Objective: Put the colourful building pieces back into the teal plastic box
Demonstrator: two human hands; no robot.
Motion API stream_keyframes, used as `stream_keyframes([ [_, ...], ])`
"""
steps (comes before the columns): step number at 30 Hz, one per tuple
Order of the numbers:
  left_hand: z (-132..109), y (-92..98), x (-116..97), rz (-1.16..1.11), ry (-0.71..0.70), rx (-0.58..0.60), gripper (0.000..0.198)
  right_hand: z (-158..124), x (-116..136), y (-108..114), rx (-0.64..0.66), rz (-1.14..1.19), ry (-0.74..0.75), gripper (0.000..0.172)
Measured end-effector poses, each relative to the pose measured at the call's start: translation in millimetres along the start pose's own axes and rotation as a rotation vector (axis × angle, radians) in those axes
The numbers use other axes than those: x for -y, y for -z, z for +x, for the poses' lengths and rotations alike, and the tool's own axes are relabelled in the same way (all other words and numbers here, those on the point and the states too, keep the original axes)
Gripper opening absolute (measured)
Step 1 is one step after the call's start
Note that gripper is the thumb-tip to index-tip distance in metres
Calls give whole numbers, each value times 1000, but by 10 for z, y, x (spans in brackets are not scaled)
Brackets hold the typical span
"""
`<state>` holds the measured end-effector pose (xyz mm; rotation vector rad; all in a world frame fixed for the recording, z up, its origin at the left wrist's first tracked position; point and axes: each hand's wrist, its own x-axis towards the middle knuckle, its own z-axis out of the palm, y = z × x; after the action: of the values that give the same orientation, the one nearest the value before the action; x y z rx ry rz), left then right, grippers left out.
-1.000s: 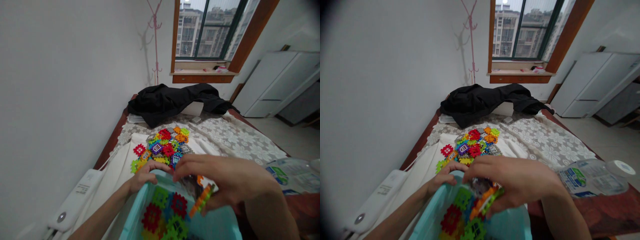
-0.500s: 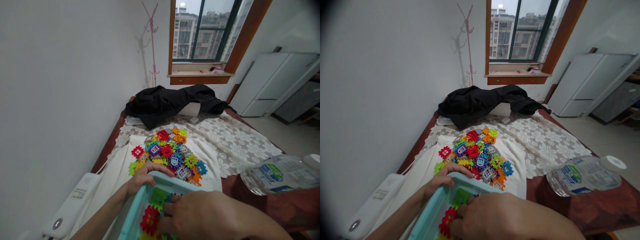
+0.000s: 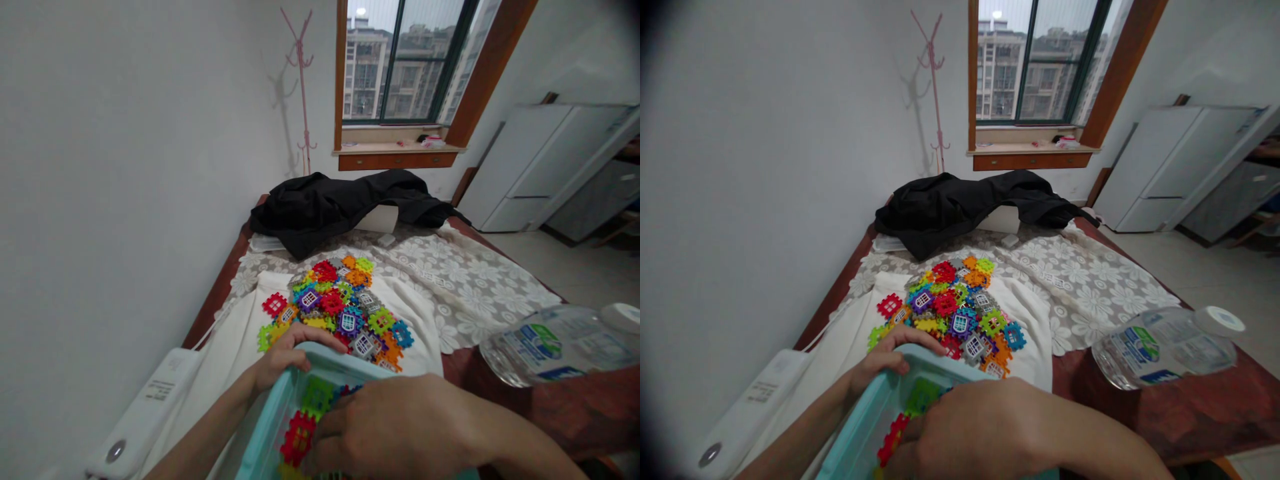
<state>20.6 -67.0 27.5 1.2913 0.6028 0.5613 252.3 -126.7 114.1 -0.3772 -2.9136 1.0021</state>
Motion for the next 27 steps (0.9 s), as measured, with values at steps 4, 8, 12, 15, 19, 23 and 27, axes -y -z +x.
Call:
stream_keyframes([
  [4, -7, -4, 14, -10, 6, -49, 63, -126, -168, 459, -107, 82, -13, 40],
  [8, -1, -3, -2, -28, 10, 2, 63, -262, -624, 654, -328, -121, -504, 68],
  [12, 19, 6, 2, -10, -23, 26, 64, -183, -1110, 480, -195, -201, -904, 111],
  [15, 24, 15, 20, 5, -26, 25, 64, -39, -1312, 327, -128, -166, -940, 123],
  [19, 16, 31, 42, 9, -4, 26, 65, 82, -1403, 226, -166, -166, -860, 123],
  [23, 14, 44, 65, -30, 18, 29, 66, 98, -1421, 221, -155, -209, -786, 107],
  [27, 21, 45, 76, -27, 18, 18, 66, 79, -1410, 272, -139, -216, -726, 84],
])
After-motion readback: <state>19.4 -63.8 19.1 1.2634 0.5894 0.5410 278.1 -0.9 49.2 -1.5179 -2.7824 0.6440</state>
